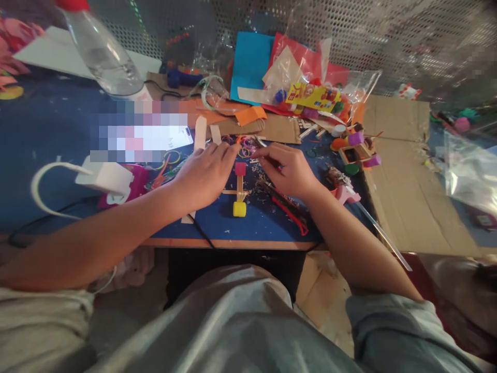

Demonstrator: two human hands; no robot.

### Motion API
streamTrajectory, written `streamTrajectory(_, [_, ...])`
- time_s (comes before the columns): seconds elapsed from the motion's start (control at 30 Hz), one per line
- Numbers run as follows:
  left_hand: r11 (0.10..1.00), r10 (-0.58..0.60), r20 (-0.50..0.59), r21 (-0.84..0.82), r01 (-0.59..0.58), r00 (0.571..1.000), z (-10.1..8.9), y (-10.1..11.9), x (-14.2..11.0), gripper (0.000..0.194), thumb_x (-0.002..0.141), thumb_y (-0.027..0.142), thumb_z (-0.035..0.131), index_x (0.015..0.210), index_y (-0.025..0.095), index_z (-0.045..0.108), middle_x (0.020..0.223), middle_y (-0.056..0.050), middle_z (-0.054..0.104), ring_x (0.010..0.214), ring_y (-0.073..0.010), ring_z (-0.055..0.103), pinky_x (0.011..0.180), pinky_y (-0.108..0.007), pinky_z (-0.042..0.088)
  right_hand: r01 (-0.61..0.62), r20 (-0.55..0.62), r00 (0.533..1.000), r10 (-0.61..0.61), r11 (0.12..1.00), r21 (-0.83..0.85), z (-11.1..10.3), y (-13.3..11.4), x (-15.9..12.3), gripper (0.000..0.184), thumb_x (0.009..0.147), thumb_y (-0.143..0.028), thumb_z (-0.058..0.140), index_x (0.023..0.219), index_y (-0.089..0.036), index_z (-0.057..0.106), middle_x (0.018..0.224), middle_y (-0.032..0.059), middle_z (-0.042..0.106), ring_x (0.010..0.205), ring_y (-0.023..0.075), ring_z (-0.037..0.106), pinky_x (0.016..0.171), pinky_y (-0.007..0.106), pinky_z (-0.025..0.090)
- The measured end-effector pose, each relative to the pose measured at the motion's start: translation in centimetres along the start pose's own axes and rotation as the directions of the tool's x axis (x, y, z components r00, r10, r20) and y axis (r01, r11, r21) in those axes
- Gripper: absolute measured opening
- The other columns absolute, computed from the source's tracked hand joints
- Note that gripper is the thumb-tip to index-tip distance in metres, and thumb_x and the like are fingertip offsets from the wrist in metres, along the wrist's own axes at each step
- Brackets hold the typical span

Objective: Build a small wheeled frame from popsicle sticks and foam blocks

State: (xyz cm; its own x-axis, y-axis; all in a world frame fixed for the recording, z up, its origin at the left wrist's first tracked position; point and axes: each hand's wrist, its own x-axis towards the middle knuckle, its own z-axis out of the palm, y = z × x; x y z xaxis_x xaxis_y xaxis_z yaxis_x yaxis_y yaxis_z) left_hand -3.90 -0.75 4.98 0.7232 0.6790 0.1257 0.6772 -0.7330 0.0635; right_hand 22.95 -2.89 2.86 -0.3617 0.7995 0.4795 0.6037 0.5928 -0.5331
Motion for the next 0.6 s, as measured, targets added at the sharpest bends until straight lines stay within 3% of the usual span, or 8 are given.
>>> streamTrajectory(0.13, [0.995, -0.003, 0.059, 0.098, -0.003, 0.998, -0.2, 0.4, -0.4, 0.057, 0.109, 0.009, 0.048, 0.165, 0.001, 0.054, 0.147, -0.029, 0.071, 0.133, -0.0434, 0.069, 0.114, -0.056, 0.058, 0.045, 0.120, 0.992, -0.035, 0.995, -0.087, 0.5, 0.2, -0.3, 0.039, 0.113, -0.021, 0.056, 0.133, -0.022, 0.089, 0.109, 0.0134, 0.087, 0.094, 0.0265, 0.077, 0.090, 0.040, 0.062])
streamTrajectory(0.27, [0.997, -0.030, 0.067, 0.072, 0.025, 0.997, 0.3, 0.8, 0.1, 0.043, 0.110, 0.014, 0.051, 0.149, 0.002, 0.064, 0.136, -0.028, 0.074, 0.130, -0.0443, 0.069, 0.109, -0.056, 0.060, 0.058, 0.163, 0.986, -0.034, 0.987, -0.151, 1.1, 0.6, -0.5, 0.044, 0.111, -0.021, 0.056, 0.143, -0.019, 0.087, 0.108, 0.0145, 0.087, 0.097, 0.0287, 0.079, 0.088, 0.040, 0.062])
streamTrajectory(0.4, [0.998, -0.059, 0.047, 0.032, 0.057, 0.997, 0.9, 1.0, 0.4, 0.043, 0.105, 0.014, 0.056, 0.146, 0.004, 0.064, 0.132, -0.025, 0.076, 0.128, -0.0419, 0.069, 0.109, -0.054, 0.060, 0.044, 0.176, 0.984, -0.013, 0.984, -0.171, 1.2, 0.9, -0.6, 0.043, 0.110, -0.021, 0.057, 0.140, -0.020, 0.089, 0.107, 0.0143, 0.088, 0.098, 0.0298, 0.080, 0.089, 0.041, 0.062])
streamTrajectory(0.6, [0.993, -0.112, 0.015, -0.046, 0.112, 0.994, 1.4, 0.8, 0.8, 0.048, 0.109, 0.011, 0.046, 0.155, 0.001, 0.060, 0.132, -0.028, 0.077, 0.127, -0.0444, 0.073, 0.111, -0.059, 0.060, 0.053, 0.174, 0.985, -0.021, 0.982, -0.184, 1.0, 1.1, -0.5, 0.041, 0.107, -0.021, 0.059, 0.133, -0.020, 0.091, 0.101, 0.0138, 0.086, 0.093, 0.0297, 0.079, 0.085, 0.041, 0.060])
